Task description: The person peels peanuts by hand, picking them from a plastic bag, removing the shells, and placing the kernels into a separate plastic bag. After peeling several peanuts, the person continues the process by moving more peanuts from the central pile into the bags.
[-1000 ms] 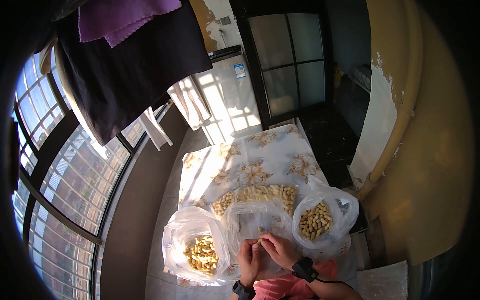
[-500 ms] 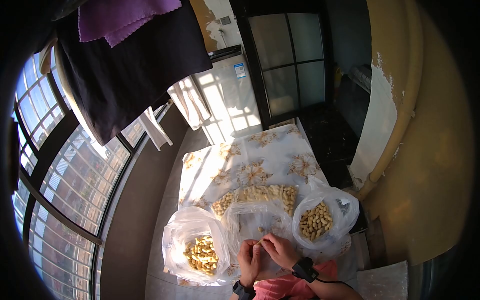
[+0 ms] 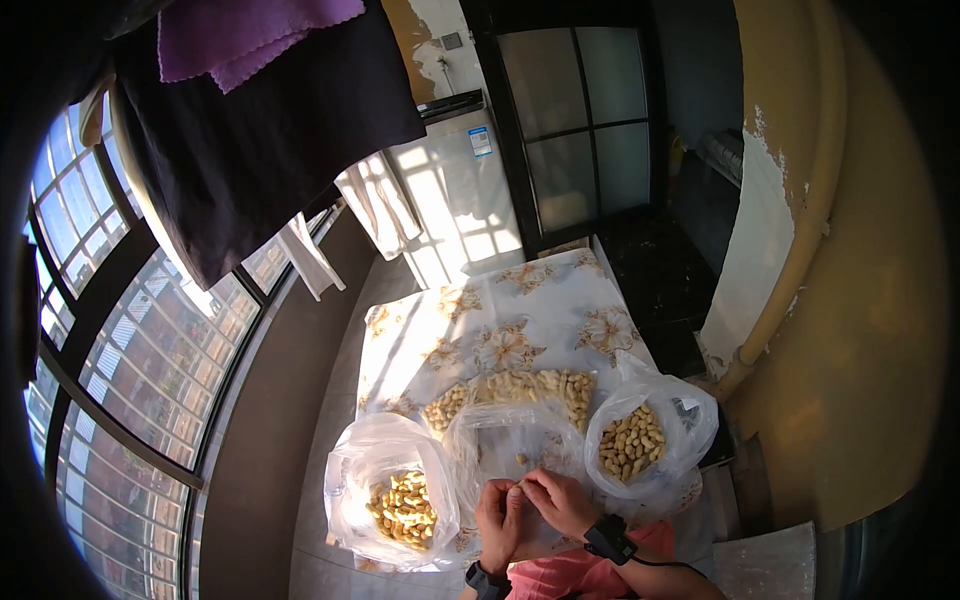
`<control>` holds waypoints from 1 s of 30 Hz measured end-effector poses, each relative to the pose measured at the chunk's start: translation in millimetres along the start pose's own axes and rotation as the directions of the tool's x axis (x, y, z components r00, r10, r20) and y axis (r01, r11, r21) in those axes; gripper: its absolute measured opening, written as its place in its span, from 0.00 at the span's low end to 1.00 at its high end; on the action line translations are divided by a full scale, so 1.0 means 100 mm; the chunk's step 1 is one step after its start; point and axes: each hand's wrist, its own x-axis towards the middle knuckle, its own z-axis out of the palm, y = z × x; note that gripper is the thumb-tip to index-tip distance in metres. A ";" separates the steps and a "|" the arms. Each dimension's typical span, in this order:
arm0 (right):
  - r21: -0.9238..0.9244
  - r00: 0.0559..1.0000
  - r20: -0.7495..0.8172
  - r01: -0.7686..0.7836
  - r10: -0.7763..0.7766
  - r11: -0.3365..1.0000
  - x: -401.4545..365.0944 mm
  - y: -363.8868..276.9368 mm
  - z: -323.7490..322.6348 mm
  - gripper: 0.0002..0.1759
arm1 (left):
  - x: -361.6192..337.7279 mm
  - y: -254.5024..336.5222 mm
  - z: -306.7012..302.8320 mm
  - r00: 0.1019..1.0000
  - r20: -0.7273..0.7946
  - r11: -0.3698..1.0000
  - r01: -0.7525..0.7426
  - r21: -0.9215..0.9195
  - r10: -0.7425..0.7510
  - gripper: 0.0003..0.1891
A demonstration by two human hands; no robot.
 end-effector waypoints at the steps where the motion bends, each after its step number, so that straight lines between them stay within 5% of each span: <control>1: -0.003 1.000 0.004 -0.002 0.002 1.000 0.00 0.00 0.00 0.09 | 0.00 0.00 0.00 1.000 0.004 1.000 0.003 0.007 -0.004 0.07; 30: 0.003 1.000 0.015 -0.007 0.007 1.000 0.01 -0.05 -0.01 0.10 | 0.00 0.01 -0.01 1.000 0.009 1.000 0.005 -0.016 -0.005 0.07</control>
